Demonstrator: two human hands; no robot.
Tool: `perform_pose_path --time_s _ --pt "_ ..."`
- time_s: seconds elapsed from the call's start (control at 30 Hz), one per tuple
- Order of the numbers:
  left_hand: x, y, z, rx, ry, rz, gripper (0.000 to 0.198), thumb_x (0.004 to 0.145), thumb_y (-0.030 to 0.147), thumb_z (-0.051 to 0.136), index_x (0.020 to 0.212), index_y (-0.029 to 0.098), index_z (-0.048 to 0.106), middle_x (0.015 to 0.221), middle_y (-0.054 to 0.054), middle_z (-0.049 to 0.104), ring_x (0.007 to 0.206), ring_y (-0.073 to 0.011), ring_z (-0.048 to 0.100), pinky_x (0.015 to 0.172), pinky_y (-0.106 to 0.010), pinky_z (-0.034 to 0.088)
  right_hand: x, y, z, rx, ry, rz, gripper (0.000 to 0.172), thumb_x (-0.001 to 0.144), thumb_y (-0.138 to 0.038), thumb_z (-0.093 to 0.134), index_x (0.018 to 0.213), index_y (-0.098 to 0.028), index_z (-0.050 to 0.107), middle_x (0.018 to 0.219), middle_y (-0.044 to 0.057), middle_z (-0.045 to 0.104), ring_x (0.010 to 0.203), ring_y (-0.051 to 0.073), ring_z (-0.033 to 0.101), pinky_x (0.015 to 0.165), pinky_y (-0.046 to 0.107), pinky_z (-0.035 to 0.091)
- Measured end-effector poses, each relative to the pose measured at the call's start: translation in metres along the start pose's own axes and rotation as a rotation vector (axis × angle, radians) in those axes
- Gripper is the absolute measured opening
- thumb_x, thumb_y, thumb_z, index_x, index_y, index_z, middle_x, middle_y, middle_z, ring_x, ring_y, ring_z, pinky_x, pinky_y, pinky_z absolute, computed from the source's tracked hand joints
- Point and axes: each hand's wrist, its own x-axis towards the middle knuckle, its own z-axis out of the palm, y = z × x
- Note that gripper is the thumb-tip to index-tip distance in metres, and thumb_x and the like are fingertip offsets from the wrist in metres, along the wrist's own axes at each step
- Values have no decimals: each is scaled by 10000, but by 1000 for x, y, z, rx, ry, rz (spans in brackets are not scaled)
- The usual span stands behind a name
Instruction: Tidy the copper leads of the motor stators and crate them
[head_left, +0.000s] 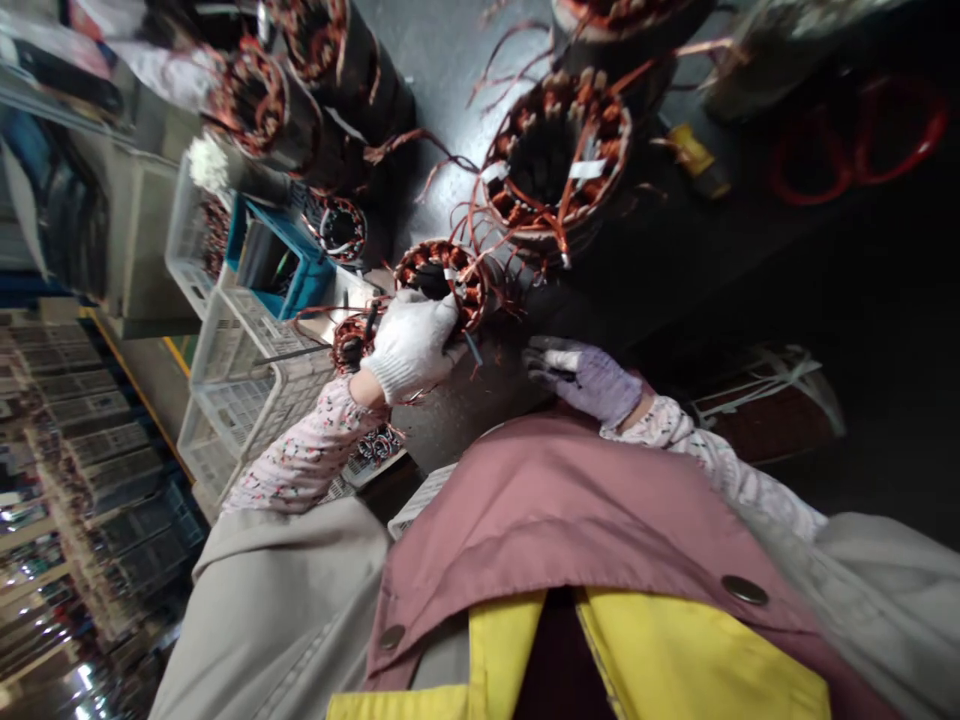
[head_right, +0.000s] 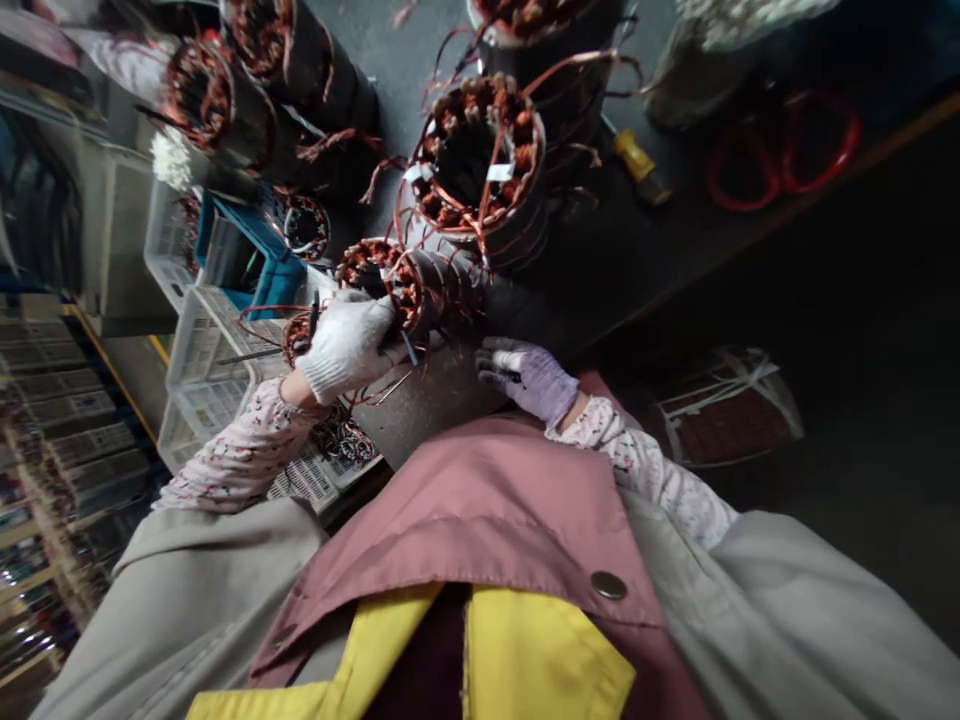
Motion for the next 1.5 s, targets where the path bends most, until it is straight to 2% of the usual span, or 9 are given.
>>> perform_pose_path --time_s 0.1,0.27,0.4,0.5,0.7,0.97,1.1,1.23,1.5 --pt "0 -2 -2 12 3 -5 390 853 369 557 1171 162 645 892 -122 750 872 -292 706 896 -417 476 4 10 0 -148 14 -88 140 805 -170 729 923 -224 779 1198 84 755 1277 240 633 1207 427 432" --pt "0 1 -7 41 -33 -36 379 836 352 564 1148 158 654 893 -121 750 872 -294 706 875 -414 480 14 3 14 -188 119 -83 224 852 -163 689 1063 -174 763 1367 130 675 1377 244 560 1251 438 364" --pt "-1 3 -10 26 -39 -40 351 827 346 578 1119 166 649 866 -98 736 875 -283 690 888 -414 465 13 -12 18 81 -14 111 292 863 -76 622 1123 -164 721 1223 123 742 1203 223 686 1038 401 579" --pt "-2 4 -13 10 -60 -39 321 863 321 551 1130 169 645 869 -94 728 884 -278 679 907 -427 448 14 -22 17 283 4 290 381 961 -95 472 1316 -138 604 1182 139 748 976 188 758 825 362 653" --pt "-1 4 -9 -1 -74 -50 385 859 355 579 1173 141 646 902 -133 738 892 -306 696 934 -442 441 13 -28 8 330 -41 255 350 860 -60 604 1169 -191 702 1168 81 760 1128 174 713 973 293 596" --pt "-1 5 -7 22 -65 -22 419 872 383 557 1210 148 640 914 -122 750 905 -299 706 948 -427 450 11 -18 10 289 -60 210 443 862 -125 637 1295 -219 637 1134 51 763 1089 182 711 954 342 615" --pt "-1 5 -7 1 -62 -21 453 860 369 549 1247 148 631 896 -116 745 889 -297 703 932 -429 452 12 -16 9 258 -92 294 367 894 -151 621 1258 -188 652 967 43 767 817 151 733 714 263 642" --pt "-1 5 -6 -18 -46 -16 489 850 359 540 1277 136 624 899 -126 741 874 -304 701 908 -435 452 15 -31 11 63 -6 380 271 946 -172 617 1207 -134 680 677 16 694 510 112 634 457 188 521" --pt "0 6 -5 -60 -38 -13 490 844 340 540 1283 140 623 896 -125 730 882 -296 697 918 -432 447 18 -51 24 14 69 500 167 997 -152 548 1095 -127 681 522 -28 613 355 87 525 354 167 397"
